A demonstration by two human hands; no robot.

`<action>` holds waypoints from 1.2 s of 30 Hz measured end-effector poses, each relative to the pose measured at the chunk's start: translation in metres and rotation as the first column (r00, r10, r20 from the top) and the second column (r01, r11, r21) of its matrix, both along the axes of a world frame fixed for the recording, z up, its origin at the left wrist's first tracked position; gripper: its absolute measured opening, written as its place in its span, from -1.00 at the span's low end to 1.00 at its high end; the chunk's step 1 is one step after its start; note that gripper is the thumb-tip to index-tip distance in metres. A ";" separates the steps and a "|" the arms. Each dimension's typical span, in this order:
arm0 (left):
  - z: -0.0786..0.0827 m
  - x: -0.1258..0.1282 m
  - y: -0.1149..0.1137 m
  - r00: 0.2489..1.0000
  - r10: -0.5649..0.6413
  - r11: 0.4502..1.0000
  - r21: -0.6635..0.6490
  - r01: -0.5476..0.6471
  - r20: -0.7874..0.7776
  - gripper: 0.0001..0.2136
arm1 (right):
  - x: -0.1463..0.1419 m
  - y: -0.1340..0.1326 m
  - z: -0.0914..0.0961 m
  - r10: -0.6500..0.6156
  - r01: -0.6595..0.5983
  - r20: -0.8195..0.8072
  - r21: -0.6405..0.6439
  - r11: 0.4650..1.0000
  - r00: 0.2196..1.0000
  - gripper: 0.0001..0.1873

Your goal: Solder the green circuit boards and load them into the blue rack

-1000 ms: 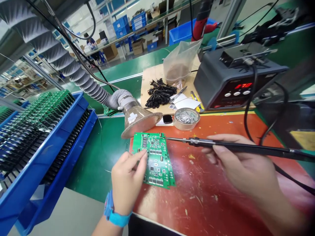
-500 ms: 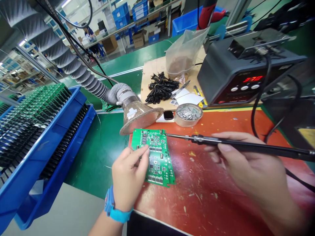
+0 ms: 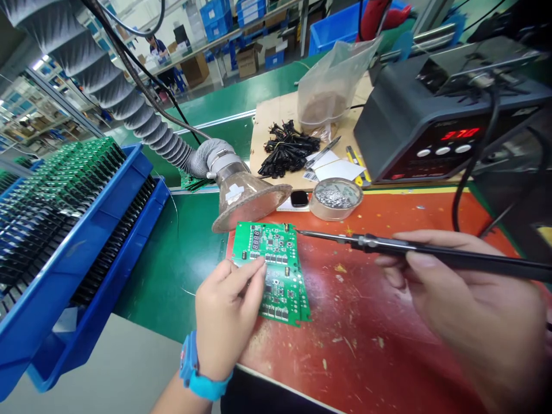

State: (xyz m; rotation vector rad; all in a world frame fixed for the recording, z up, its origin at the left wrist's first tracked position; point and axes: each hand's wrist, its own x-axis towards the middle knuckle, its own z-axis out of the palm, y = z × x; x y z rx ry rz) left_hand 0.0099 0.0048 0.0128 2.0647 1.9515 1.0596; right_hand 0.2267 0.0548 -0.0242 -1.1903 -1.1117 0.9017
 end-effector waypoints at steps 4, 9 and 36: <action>0.002 -0.001 -0.001 1.000 -0.007 1.000 0.007 0.007 -0.012 -0.84 | -0.001 -0.001 0.000 0.017 -0.017 0.043 0.007 1.000 0.999 -0.90; 0.000 0.002 0.003 1.000 0.002 1.000 -0.010 -0.002 -0.030 -0.84 | -0.004 -0.001 0.001 0.037 -0.039 0.089 0.018 0.999 0.995 -0.91; 0.001 -0.004 -0.024 0.987 -0.090 0.996 0.010 0.092 -0.131 -0.76 | 0.002 -0.011 -0.001 0.035 -0.035 -0.022 -0.023 0.999 0.999 -0.89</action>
